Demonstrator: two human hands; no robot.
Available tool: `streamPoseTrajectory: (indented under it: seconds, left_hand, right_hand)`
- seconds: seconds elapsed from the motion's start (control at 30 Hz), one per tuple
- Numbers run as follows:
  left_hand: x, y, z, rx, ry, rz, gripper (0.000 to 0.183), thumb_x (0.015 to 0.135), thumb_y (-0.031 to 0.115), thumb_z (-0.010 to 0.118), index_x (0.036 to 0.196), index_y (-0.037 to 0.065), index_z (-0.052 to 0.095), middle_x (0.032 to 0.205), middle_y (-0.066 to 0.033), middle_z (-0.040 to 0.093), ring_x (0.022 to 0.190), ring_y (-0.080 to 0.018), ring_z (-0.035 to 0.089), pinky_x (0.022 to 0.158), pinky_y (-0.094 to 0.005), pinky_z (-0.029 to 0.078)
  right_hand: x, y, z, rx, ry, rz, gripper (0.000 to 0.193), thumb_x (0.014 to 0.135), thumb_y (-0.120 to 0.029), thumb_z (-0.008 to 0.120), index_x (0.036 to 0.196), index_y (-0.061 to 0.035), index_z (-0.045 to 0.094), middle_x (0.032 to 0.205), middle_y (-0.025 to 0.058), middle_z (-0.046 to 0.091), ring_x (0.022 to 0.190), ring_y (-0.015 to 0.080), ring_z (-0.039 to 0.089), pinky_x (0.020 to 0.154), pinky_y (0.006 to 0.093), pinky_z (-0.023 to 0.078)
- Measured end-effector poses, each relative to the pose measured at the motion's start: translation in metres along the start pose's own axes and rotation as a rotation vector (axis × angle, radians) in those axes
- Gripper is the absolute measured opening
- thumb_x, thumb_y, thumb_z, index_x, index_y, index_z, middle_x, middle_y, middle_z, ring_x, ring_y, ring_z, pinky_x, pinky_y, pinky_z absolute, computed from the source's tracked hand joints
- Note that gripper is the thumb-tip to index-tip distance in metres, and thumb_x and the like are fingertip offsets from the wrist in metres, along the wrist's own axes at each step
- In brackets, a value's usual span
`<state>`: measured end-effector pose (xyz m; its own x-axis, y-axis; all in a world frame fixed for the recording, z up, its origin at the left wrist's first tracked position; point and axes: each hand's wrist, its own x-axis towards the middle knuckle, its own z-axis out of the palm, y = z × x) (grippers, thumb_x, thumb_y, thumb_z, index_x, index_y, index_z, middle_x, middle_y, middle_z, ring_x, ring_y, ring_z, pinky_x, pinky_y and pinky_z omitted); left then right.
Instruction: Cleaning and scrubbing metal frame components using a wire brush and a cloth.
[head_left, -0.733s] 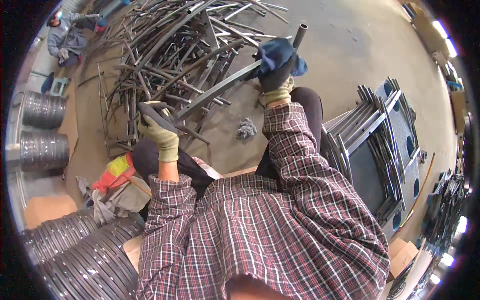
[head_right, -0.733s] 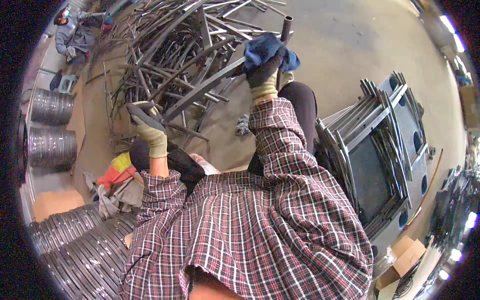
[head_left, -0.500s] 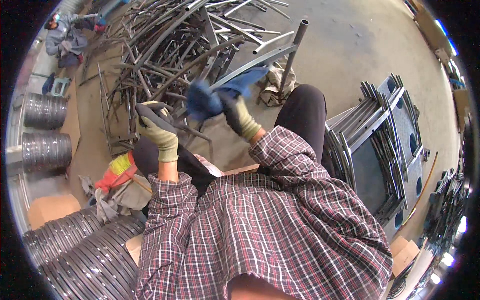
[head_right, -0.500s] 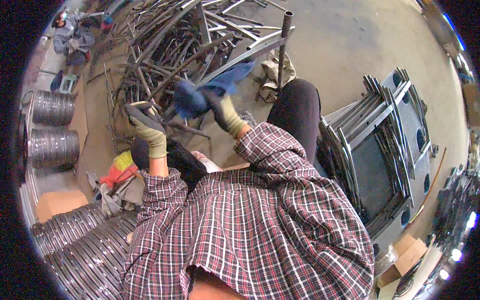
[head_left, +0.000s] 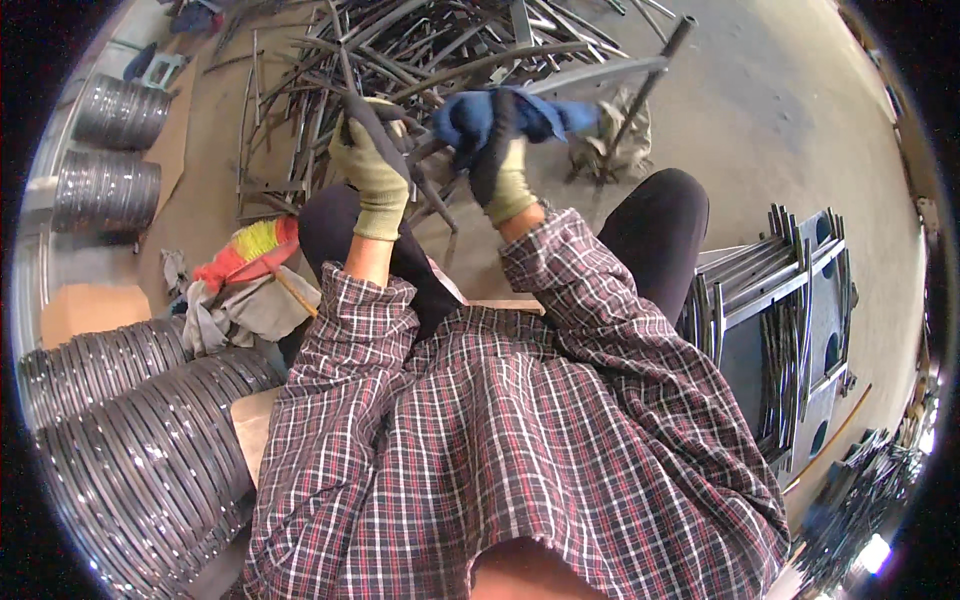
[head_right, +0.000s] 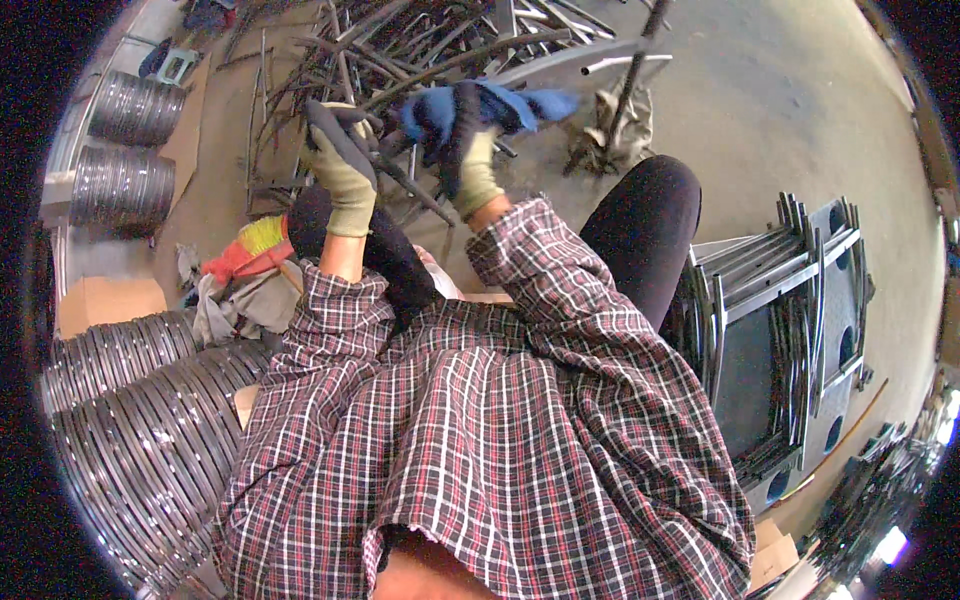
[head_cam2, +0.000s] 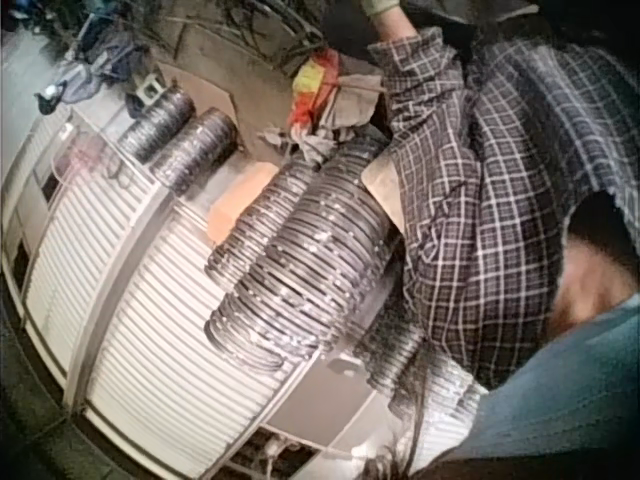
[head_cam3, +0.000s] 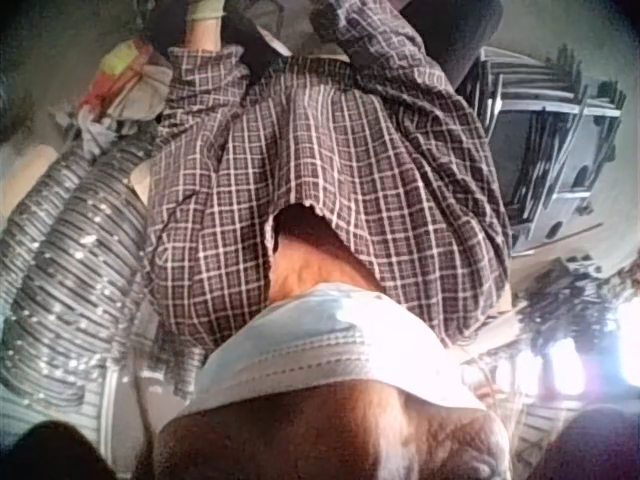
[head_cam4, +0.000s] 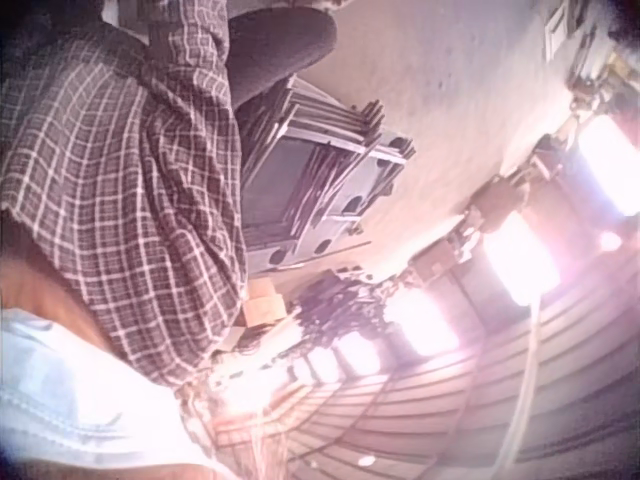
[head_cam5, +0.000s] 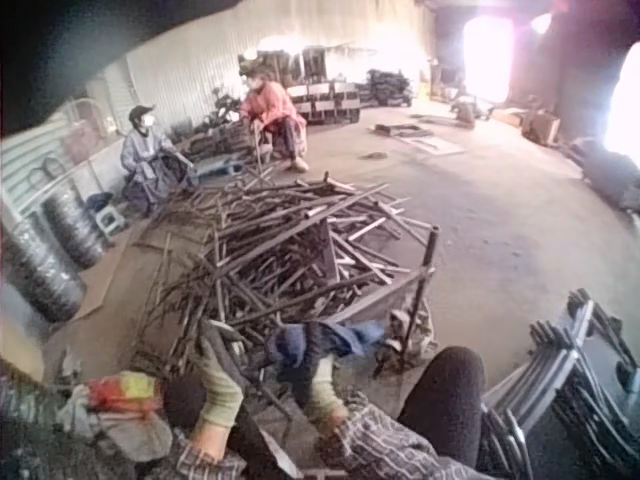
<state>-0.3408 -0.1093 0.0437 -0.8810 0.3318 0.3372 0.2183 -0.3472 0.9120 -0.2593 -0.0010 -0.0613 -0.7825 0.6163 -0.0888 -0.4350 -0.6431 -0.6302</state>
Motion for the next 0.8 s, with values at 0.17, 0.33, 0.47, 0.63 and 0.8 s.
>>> streamPoseTrajectory:
  seconds: [0.17, 0.33, 0.47, 0.63, 0.8]
  left_hand:
    - [0.003, 0.001, -0.018, 0.157, -0.085, -0.01, 0.047, 0.101, 0.046, 0.041, 0.085, 0.004, 0.056, 0.07, -0.004, 0.059, 0.058, -0.0103, 0.055, 0.048, -0.0221, 0.042]
    - [-0.001, 0.016, -0.005, 0.198, -0.066, 0.036, 0.049, 0.101, 0.045, 0.04, 0.079, 0.005, 0.058, 0.063, -0.0022, 0.057, 0.046, -0.0093, 0.046, 0.043, -0.0224, 0.033]
    - [-0.005, 0.025, 0.008, 0.098, -0.132, -0.068, 0.05, 0.102, 0.043, 0.039, 0.076, 0.004, 0.057, 0.061, -0.0037, 0.057, 0.043, -0.0095, 0.045, 0.042, -0.0223, 0.033]
    - [-0.005, 0.018, 0.0, 0.134, -0.14, -0.086, 0.052, 0.101, 0.046, 0.039, 0.076, 0.004, 0.054, 0.061, -0.004, 0.056, 0.045, -0.0093, 0.045, 0.043, -0.0235, 0.035]
    - [-0.007, 0.034, 0.008, 0.231, -0.087, 0.006, 0.048, 0.102, 0.043, 0.037, 0.077, 0.005, 0.052, 0.06, -0.0034, 0.053, 0.047, -0.0084, 0.042, 0.046, -0.0234, 0.033]
  right_hand:
    - [-0.045, 0.086, 0.06, -0.376, 0.109, -0.179, 0.045, 0.097, -0.034, 0.055, 0.127, -0.0018, 0.048, 0.124, 0.0081, 0.055, 0.11, 0.0178, 0.052, 0.094, 0.0342, 0.044]
    - [-0.058, 0.059, 0.012, -1.102, -0.218, -0.657, 0.016, 0.09, -0.017, 0.059, 0.104, -0.0107, 0.065, 0.104, 0.0157, 0.064, 0.094, 0.0337, 0.061, 0.084, 0.0437, 0.048]
    - [-0.046, 0.035, 0.01, -1.22, -0.45, -0.428, 0.022, 0.079, -0.018, 0.071, 0.097, -0.0076, 0.067, 0.098, 0.01, 0.065, 0.093, 0.0256, 0.061, 0.082, 0.0367, 0.049]
    - [-0.048, 0.019, 0.028, -0.564, -0.263, -0.095, 0.035, 0.089, -0.02, 0.065, 0.118, 0.0002, 0.058, 0.11, 0.0055, 0.064, 0.095, 0.0154, 0.062, 0.085, 0.0306, 0.052]
    - [-0.05, -0.003, 0.056, -0.352, -0.197, 0.209, 0.029, 0.093, -0.026, 0.06, 0.109, -0.0018, 0.064, 0.101, 0.0073, 0.065, 0.092, 0.0129, 0.063, 0.079, 0.0305, 0.053]
